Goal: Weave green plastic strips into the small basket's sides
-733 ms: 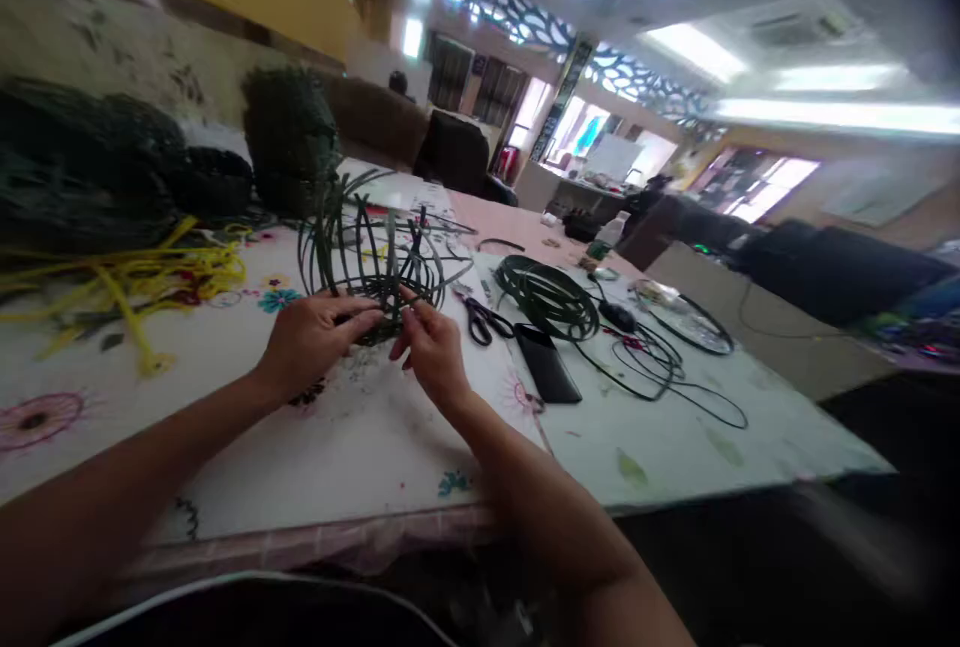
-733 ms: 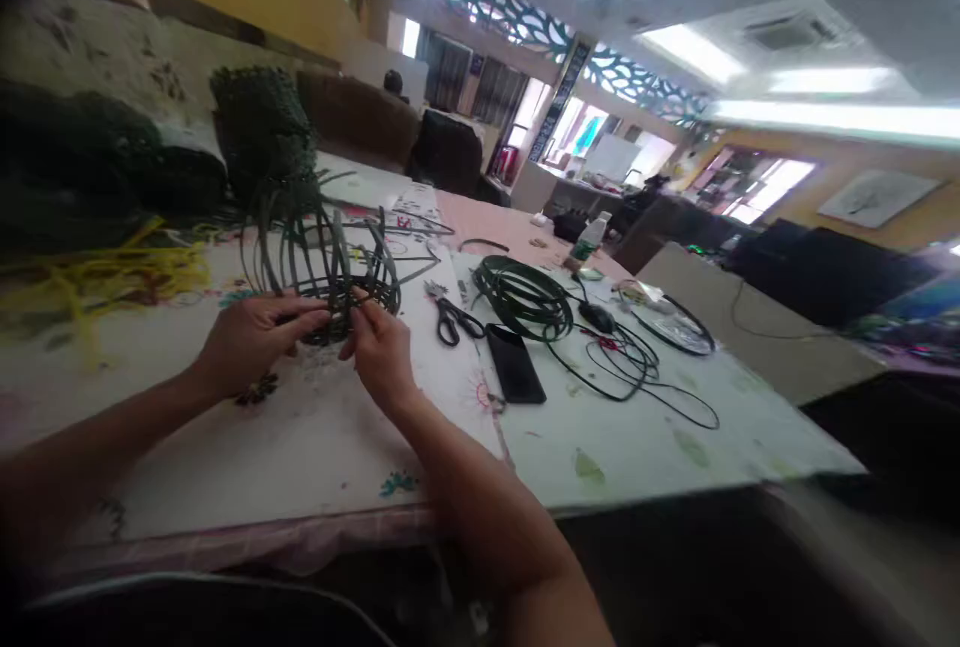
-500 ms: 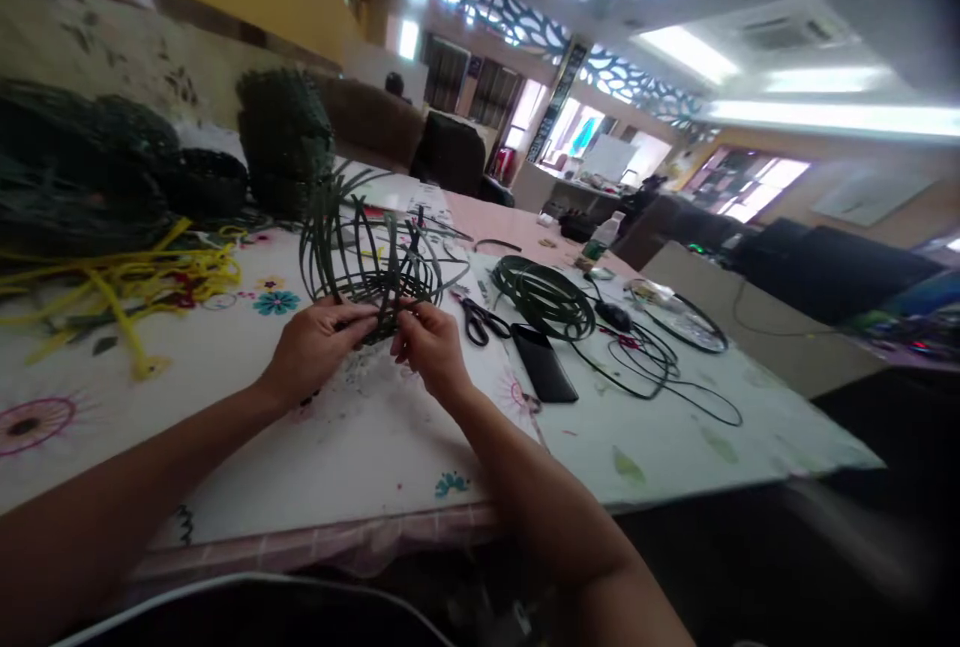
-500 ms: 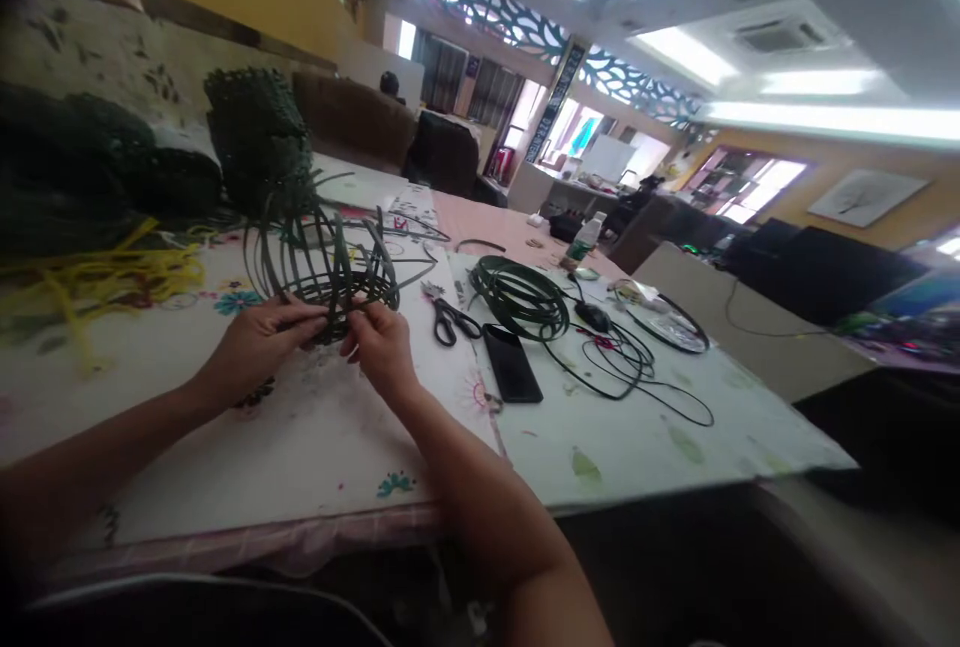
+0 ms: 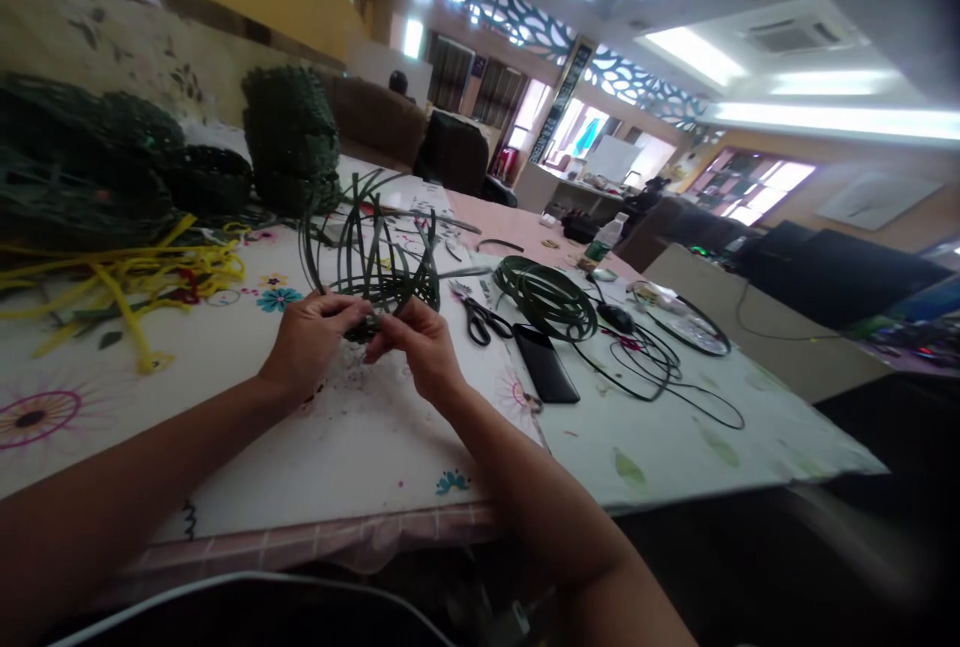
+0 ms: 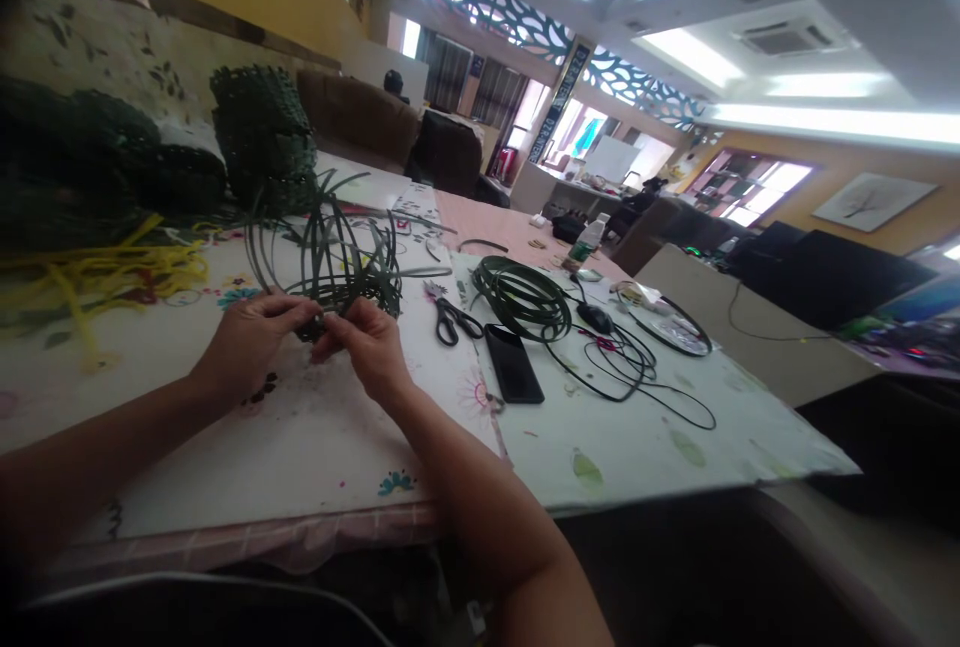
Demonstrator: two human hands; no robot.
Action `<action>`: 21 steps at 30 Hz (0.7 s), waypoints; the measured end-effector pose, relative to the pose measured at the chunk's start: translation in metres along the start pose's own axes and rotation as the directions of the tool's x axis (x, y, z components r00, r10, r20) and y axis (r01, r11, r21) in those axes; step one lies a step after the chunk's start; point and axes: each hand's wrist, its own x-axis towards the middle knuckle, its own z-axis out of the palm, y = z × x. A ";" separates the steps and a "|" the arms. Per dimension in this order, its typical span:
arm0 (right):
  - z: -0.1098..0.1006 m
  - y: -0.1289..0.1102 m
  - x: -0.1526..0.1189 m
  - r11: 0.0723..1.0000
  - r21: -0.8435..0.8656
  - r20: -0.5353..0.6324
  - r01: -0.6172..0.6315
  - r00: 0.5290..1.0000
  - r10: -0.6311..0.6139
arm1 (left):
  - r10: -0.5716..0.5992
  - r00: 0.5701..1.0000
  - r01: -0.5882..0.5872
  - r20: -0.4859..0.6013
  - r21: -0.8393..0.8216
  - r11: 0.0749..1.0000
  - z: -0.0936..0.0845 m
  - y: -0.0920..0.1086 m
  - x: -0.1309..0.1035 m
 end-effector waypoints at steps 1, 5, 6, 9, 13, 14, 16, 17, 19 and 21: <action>-0.001 0.001 0.000 1.000 -0.011 0.029 0.017 0.999 -0.017 | -0.011 1.000 0.011 -0.003 -0.002 1.000 -0.001 0.000 0.001; -0.005 0.003 -0.003 0.963 -0.229 0.088 0.145 0.988 -0.128 | -0.039 0.999 0.039 -0.004 -0.009 0.999 -0.005 0.003 0.006; -0.006 0.004 -0.003 0.937 -0.294 0.106 0.189 0.981 -0.164 | -0.043 0.999 0.043 0.001 -0.010 0.999 -0.005 0.003 0.006; -0.008 0.006 -0.005 0.859 -0.410 0.175 0.306 0.951 -0.256 | -0.054 0.999 0.054 0.002 -0.009 0.999 -0.006 0.005 0.006; -0.009 0.004 -0.004 0.849 -0.441 0.116 0.291 0.957 -0.267 | -0.042 0.999 0.042 0.031 -0.015 0.999 -0.006 0.004 0.006; -0.010 0.002 -0.003 0.845 -0.466 0.062 0.261 0.963 -0.262 | -0.036 0.998 0.037 0.055 -0.017 0.999 -0.005 0.002 0.006; -0.014 -0.003 -0.002 0.788 -0.578 -0.019 0.214 0.961 -0.275 | -0.022 0.995 0.024 0.101 -0.013 1.000 -0.003 -0.001 0.007; -0.016 -0.005 -0.002 0.733 -0.650 -0.033 0.201 0.956 -0.292 | -0.014 0.993 0.015 0.115 -0.007 1.000 -0.003 -0.002 0.007; -0.020 -0.009 -0.002 0.613 -0.766 -0.016 0.194 0.947 -0.320 | 0.007 0.992 -0.007 0.122 0.002 1.000 -0.003 -0.004 0.007; -0.021 -0.010 -0.002 0.537 -0.820 0.016 0.198 0.946 -0.324 | 0.008 0.993 -0.008 0.118 -0.003 1.000 -0.004 -0.004 0.008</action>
